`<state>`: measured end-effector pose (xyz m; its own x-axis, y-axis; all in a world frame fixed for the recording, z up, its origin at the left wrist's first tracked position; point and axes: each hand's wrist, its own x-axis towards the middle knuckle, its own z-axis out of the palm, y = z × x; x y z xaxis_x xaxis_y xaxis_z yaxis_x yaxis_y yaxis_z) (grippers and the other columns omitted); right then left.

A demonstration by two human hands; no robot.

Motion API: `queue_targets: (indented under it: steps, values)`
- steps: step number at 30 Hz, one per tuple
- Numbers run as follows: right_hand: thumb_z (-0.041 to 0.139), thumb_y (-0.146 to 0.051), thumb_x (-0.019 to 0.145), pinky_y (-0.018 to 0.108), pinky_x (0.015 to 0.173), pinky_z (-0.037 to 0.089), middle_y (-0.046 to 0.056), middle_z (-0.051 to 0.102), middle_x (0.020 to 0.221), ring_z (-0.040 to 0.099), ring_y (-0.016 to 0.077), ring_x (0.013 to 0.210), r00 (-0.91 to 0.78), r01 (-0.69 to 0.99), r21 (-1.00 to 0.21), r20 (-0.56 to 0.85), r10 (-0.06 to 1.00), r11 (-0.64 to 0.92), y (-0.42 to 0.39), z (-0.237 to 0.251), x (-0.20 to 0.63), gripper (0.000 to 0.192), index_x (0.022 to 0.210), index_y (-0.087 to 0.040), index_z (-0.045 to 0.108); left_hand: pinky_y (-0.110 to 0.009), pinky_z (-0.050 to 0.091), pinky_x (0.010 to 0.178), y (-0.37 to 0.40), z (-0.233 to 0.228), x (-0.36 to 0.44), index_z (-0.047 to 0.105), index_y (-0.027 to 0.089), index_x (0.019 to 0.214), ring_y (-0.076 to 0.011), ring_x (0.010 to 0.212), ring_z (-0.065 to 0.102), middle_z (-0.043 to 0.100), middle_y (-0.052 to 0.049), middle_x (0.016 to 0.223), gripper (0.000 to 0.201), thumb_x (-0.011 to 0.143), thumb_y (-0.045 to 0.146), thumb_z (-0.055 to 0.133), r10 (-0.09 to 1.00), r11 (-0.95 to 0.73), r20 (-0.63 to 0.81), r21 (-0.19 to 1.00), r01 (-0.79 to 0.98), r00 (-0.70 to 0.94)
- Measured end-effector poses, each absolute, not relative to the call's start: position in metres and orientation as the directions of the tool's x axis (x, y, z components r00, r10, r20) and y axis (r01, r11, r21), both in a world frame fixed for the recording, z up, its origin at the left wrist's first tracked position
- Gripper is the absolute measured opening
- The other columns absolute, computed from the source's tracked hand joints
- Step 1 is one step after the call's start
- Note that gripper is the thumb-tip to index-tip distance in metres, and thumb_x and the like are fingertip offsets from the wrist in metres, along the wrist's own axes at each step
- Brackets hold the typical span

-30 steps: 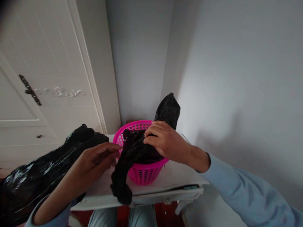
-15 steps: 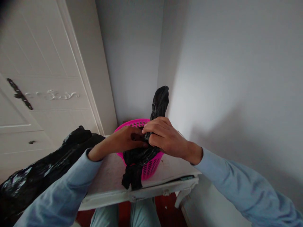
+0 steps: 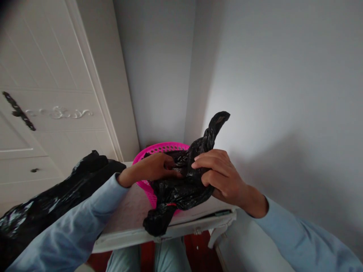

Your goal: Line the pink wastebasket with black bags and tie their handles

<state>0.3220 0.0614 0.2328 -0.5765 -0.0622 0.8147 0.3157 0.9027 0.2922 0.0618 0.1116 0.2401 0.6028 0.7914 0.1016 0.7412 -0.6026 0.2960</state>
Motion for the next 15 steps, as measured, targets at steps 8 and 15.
queue_targets:
  steps: [8,15]
  values:
    - [0.057,-0.010,0.089,0.049,0.094,0.043,0.008,0.065,0.117,0.061,0.0298,0.115,-0.361,0.626,0.267,0.932,-0.032,0.733,0.064,0.215,0.334,0.018,0.078,-0.022,0.051,-0.025,0.033,0.053,0.080,0.267,0.089,0.063,0.017,0.081,-0.0107,0.061,0.048,0.053,0.002,0.069,0.055,0.094,0.068,0.051,0.630,-0.554,0.083,0.746,0.371,0.772]
    - [0.064,-0.031,0.095,0.058,0.107,0.044,0.014,0.059,0.137,0.053,0.0348,0.132,-0.141,0.707,-0.024,0.974,0.175,0.707,0.090,0.212,0.326,0.028,0.122,-0.026,0.058,-0.027,0.032,0.057,0.051,0.269,0.101,0.067,0.019,0.086,-0.0126,0.063,0.052,0.062,0.002,0.072,0.025,0.082,0.043,0.075,0.734,-0.667,0.310,0.501,0.552,0.605]
